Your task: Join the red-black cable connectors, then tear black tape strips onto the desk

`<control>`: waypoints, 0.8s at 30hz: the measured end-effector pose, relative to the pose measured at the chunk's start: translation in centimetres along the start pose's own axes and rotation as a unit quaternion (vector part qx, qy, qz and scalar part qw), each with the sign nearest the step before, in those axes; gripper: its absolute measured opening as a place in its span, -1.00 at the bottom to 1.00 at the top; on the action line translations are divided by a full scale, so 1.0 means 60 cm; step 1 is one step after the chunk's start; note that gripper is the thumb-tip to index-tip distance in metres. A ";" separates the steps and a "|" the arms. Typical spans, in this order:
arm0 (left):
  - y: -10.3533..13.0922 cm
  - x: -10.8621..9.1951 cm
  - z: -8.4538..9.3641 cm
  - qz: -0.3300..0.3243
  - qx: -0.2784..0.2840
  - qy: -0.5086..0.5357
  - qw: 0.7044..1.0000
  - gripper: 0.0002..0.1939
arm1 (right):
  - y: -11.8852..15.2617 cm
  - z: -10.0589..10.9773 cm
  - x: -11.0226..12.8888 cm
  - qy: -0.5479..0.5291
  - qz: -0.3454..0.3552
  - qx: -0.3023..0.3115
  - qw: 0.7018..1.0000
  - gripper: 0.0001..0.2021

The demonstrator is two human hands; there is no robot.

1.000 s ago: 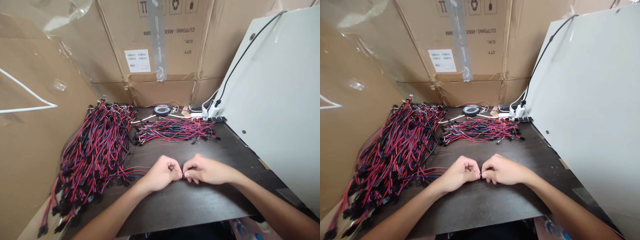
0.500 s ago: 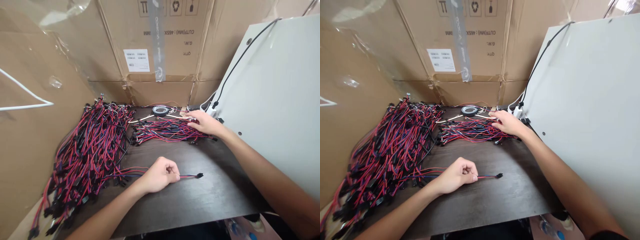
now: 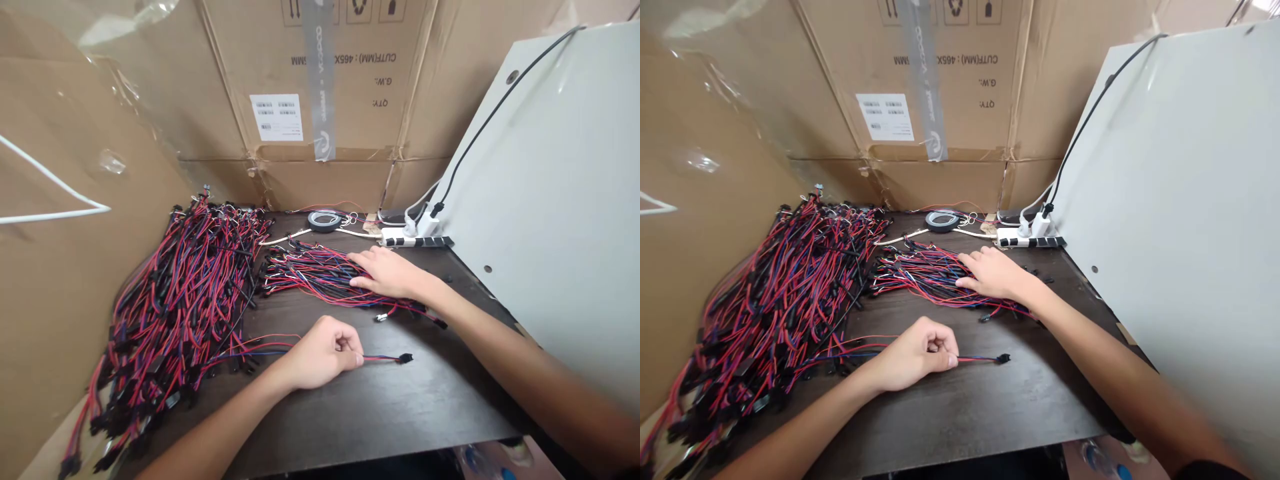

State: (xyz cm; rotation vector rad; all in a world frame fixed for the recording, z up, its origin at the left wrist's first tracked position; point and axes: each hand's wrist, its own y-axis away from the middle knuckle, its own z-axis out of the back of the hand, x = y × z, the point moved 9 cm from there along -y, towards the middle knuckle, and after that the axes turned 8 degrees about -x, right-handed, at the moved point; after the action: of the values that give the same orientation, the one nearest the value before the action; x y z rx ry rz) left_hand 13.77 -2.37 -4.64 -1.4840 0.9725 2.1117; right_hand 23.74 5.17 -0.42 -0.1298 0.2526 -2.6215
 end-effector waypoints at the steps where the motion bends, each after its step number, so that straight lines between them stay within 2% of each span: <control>1: 0.000 0.000 0.000 0.001 0.001 0.002 1.000 -0.87 | 0.005 0.003 0.004 -0.004 0.004 0.003 1.000 -0.48; 4: -0.001 0.000 -0.001 0.004 0.005 0.009 1.000 -0.88 | 0.010 0.031 -0.024 -0.050 -0.016 -0.023 0.998 -0.56; 6: -0.001 -0.001 -0.001 0.002 0.005 0.006 1.000 -0.88 | 0.005 0.060 -0.084 -0.057 -0.079 -0.087 0.991 -0.60; 7: -0.001 -0.001 -0.001 0.002 0.004 0.003 1.000 -0.88 | 0.003 0.067 -0.113 -0.043 -0.104 -0.099 0.989 -0.63; 9: -0.001 -0.001 -0.001 0.002 0.001 0.000 1.000 -0.88 | -0.003 0.067 -0.161 -0.021 -0.129 -0.109 0.985 -0.67; 11: 0.000 -0.001 0.000 0.004 -0.001 0.004 1.000 -0.89 | -0.007 0.051 -0.186 -0.007 -0.124 -0.104 0.987 -0.70; 16: 0.001 -0.004 0.005 -0.001 -0.001 0.010 1.000 -0.89 | 0.003 0.004 -0.193 0.016 -0.095 -0.099 0.990 -0.75; 24: 0.001 -0.005 0.002 -0.003 0.006 0.006 1.000 -0.93 | 0.014 -0.004 -0.187 0.008 -0.045 -0.107 0.993 -0.65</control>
State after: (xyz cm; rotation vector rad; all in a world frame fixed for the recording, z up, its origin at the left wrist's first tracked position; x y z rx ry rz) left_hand 13.74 -2.31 -4.33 -1.4929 0.9822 2.0923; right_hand 33.86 9.95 -1.34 -0.1965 0.5451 -2.6797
